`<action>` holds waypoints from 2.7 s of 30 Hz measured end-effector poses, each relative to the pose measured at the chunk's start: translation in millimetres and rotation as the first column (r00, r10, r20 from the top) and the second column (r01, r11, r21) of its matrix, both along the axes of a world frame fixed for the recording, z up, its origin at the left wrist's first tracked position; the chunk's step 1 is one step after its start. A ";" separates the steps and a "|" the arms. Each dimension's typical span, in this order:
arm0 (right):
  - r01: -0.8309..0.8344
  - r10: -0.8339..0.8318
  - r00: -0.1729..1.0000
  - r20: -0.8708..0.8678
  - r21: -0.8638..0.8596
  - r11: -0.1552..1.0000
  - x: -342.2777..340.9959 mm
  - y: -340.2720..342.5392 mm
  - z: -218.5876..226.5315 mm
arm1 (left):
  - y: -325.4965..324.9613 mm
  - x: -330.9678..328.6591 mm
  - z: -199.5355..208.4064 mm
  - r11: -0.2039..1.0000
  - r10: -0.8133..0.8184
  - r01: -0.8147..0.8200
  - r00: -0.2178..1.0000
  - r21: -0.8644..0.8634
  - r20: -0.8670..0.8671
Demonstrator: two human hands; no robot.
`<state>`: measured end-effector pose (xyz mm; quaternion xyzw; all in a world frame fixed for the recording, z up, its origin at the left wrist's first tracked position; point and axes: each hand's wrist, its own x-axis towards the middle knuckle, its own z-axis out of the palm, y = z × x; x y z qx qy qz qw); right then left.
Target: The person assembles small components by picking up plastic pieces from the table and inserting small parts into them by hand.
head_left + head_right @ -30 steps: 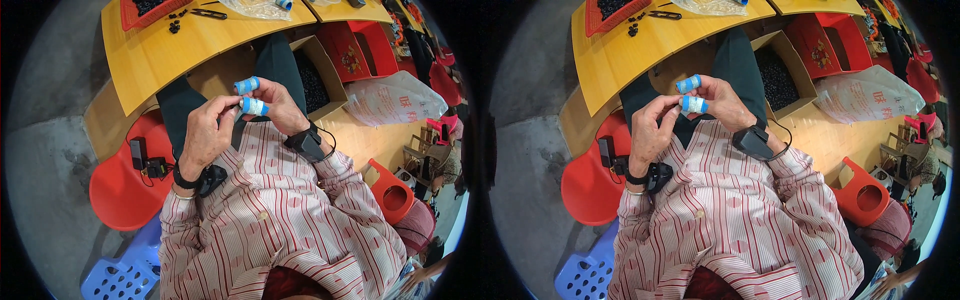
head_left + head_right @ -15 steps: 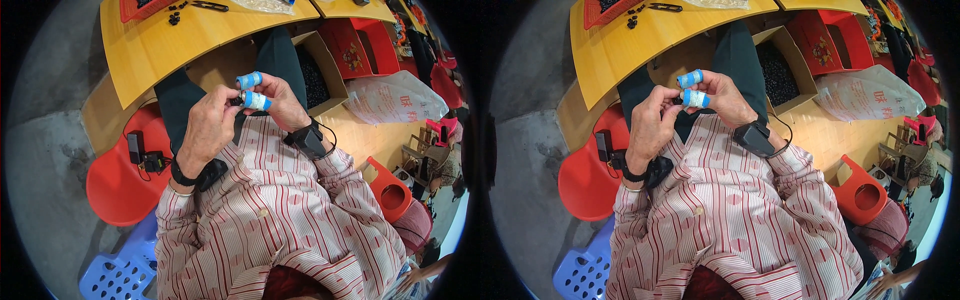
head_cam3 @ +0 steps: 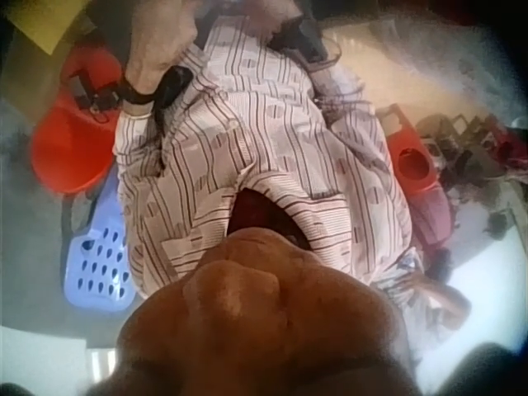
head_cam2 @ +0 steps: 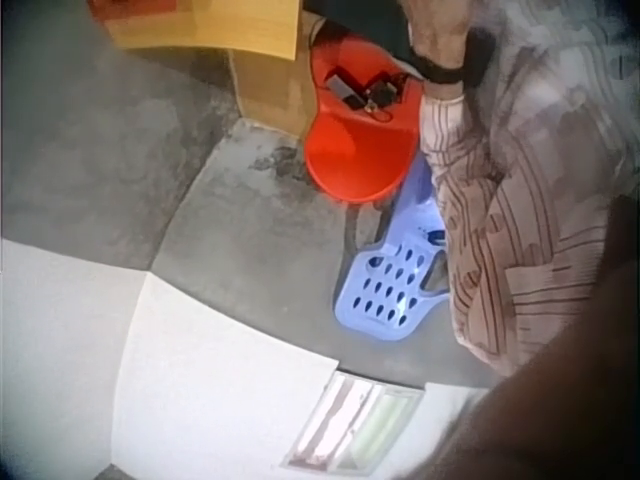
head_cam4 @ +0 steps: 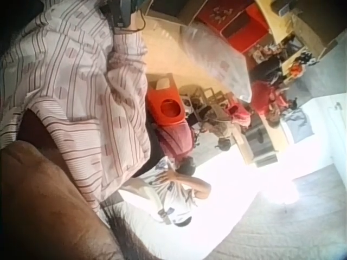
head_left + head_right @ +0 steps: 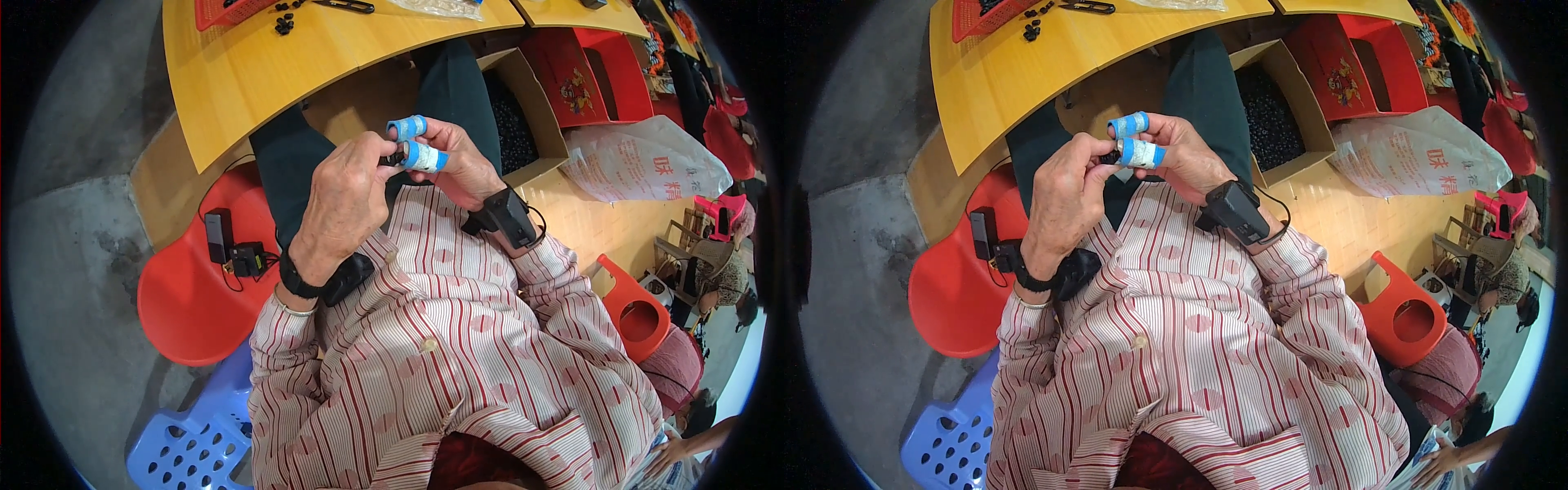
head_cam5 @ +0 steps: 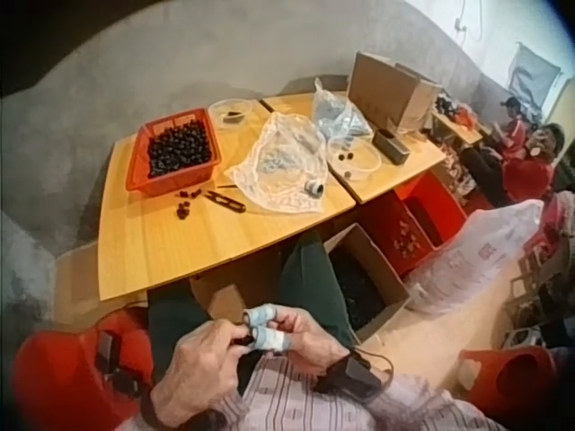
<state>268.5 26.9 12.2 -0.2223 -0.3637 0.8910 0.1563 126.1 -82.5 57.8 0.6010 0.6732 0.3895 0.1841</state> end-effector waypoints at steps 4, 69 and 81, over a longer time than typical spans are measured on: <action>-0.021 0.016 0.998 -0.053 -0.104 0.994 -0.9 -2.2 -9.0 | 0.3 -0.1 -1.3 1.000 -0.019 0.019 0.997 -0.003 0.074; -0.181 0.160 0.981 -0.106 -0.233 0.956 -1.0 -0.7 -12.5 | 2.5 -5.5 -7.4 0.991 -0.110 0.106 0.993 0.082 0.038; -0.226 0.222 0.974 -0.043 -0.145 0.963 3.9 -4.1 -12.6 | 1.9 -5.4 -10.7 0.979 -0.110 0.095 0.991 0.180 0.079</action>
